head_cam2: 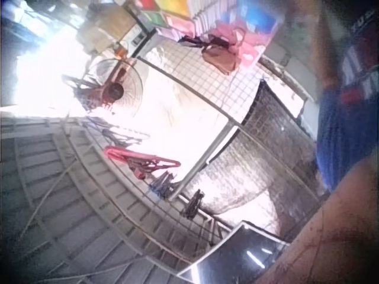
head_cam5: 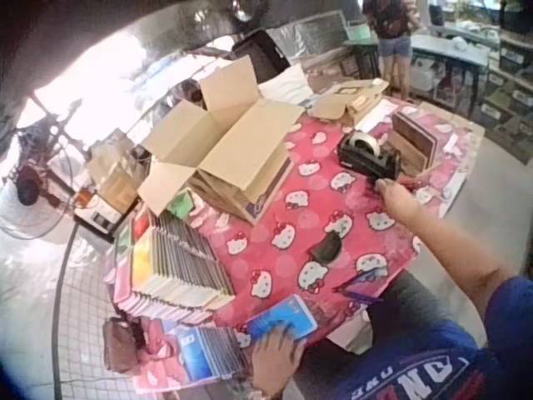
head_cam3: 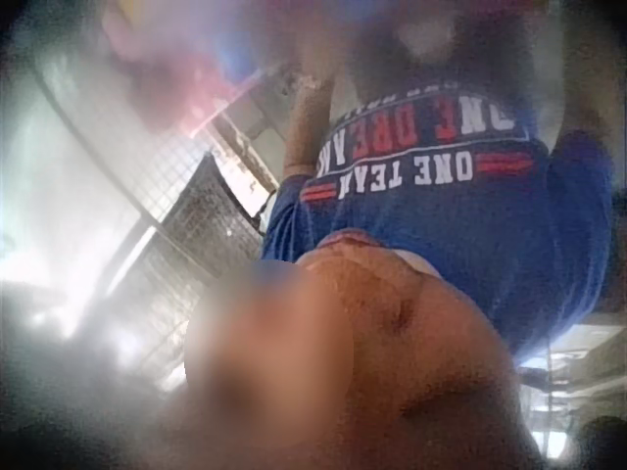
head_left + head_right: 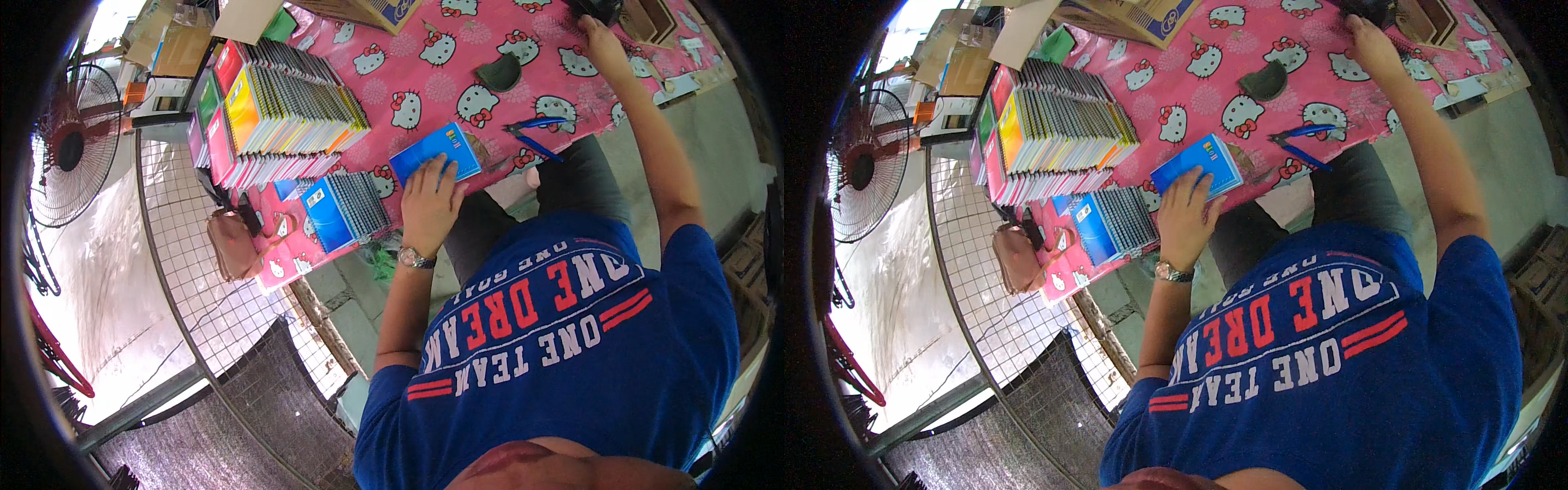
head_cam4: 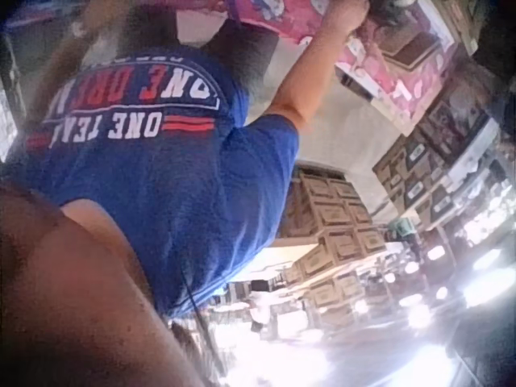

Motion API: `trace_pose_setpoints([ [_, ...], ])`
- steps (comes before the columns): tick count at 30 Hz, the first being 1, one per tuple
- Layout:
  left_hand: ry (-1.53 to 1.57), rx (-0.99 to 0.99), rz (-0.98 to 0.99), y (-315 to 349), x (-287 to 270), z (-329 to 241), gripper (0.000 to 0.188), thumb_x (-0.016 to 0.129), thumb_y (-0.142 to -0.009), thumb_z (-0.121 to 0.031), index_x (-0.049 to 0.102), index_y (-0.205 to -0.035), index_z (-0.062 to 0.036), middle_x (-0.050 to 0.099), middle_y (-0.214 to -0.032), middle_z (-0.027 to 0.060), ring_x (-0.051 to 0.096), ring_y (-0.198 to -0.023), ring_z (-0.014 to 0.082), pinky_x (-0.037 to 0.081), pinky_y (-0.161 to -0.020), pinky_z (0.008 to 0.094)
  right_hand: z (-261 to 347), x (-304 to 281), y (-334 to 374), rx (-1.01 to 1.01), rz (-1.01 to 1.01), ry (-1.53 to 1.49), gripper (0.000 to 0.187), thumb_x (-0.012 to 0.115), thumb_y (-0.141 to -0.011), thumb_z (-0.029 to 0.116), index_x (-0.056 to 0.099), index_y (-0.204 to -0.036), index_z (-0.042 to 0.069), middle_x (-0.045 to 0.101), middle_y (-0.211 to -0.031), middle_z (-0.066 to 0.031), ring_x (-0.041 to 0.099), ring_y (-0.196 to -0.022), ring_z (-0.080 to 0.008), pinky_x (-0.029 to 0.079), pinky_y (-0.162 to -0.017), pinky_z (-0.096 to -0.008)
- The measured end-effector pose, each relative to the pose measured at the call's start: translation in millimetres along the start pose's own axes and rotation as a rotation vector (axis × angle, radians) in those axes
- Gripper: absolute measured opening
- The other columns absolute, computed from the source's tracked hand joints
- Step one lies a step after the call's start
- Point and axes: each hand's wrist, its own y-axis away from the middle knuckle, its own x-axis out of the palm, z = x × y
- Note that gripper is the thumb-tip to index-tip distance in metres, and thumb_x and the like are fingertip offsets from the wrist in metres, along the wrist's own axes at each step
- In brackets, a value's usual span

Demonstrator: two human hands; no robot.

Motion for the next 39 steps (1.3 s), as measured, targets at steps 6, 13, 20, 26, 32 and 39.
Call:
trace_pose_setpoints([
  [6, -0.083, -0.011, 0.221, 9.2, -6.1, 8.4, 0.033, 0.068, -0.082, -0.017, 0.063, -0.113, -0.0079, 0.063, -0.117, 0.0080, 0.061, -0.105, 0.0276, 0.051, -0.087, 0.0389, 110.9, -40.0, 36.5, -0.252, 0.105, -0.363, 0.036, 0.060, -0.089, 0.018, 0.059, -0.123, 0.007, 0.062, -0.110, -0.0177, 0.059, -0.099, -0.0357, 0.048, -0.085, -0.0417],
  [13, -0.171, 0.067, 0.019, 5.6, 4.6, 7.5, 0.032, 0.066, -0.083, -0.015, 0.066, -0.114, -0.0081, 0.065, -0.117, 0.0084, 0.065, -0.097, 0.0257, 0.053, -0.084, 0.0349, 182.1, -41.7, 57.9, -0.305, 0.254, -0.434, 0.036, 0.058, -0.091, 0.029, 0.062, -0.121, 0.010, 0.062, -0.099, -0.0145, 0.058, -0.100, -0.0331, 0.044, -0.091, -0.0441],
  [20, -0.023, 0.065, 0.156, -3.9, -23.8, 10.8, 0.026, 0.064, -0.083, -0.011, 0.067, -0.108, -0.0047, 0.068, -0.111, 0.0099, 0.065, -0.092, 0.0263, 0.054, -0.081, 0.0353, 189.8, -45.2, 60.0, -0.304, 0.290, -0.506, 0.036, 0.061, -0.091, 0.021, 0.061, -0.125, 0.010, 0.062, -0.095, -0.0149, 0.060, -0.088, -0.0351, 0.048, -0.080, -0.0438],
  [26, -0.021, -0.049, -0.006, -29.9, -35.0, 14.5, 0.023, 0.062, -0.079, -0.008, 0.063, -0.102, -0.0036, 0.067, -0.104, 0.0123, 0.060, -0.095, 0.0322, 0.046, -0.087, 0.0422, 219.1, -59.9, 70.7, -0.296, 0.341, -0.841, 0.034, 0.060, -0.092, 0.017, 0.061, -0.126, 0.012, 0.060, -0.088, -0.0139, 0.060, -0.080, -0.0333, 0.048, -0.072, -0.0416],
  [32, -0.045, -0.097, -0.080, -40.6, -24.3, 7.3, 0.023, 0.062, -0.082, -0.013, 0.060, -0.103, -0.0043, 0.063, -0.099, 0.0135, 0.056, -0.096, 0.0333, 0.039, -0.091, 0.0447, 221.6, -48.1, 59.1, -0.420, 0.219, -0.696, 0.025, 0.061, -0.090, 0.014, 0.067, -0.114, 0.011, 0.059, -0.088, -0.0105, 0.060, -0.079, -0.0280, 0.049, -0.069, -0.0382],
  [39, 0.016, -0.070, -0.080, -38.8, -23.9, 13.4, 0.021, 0.065, -0.085, -0.016, 0.062, -0.101, -0.0044, 0.065, -0.098, 0.0131, 0.058, -0.094, 0.0322, 0.038, -0.093, 0.0443, 221.0, -43.2, 60.1, -0.489, 0.301, -0.863, 0.022, 0.062, -0.089, 0.008, 0.068, -0.110, 0.009, 0.060, -0.093, -0.0094, 0.062, -0.084, -0.0266, 0.049, -0.069, -0.0370],
])
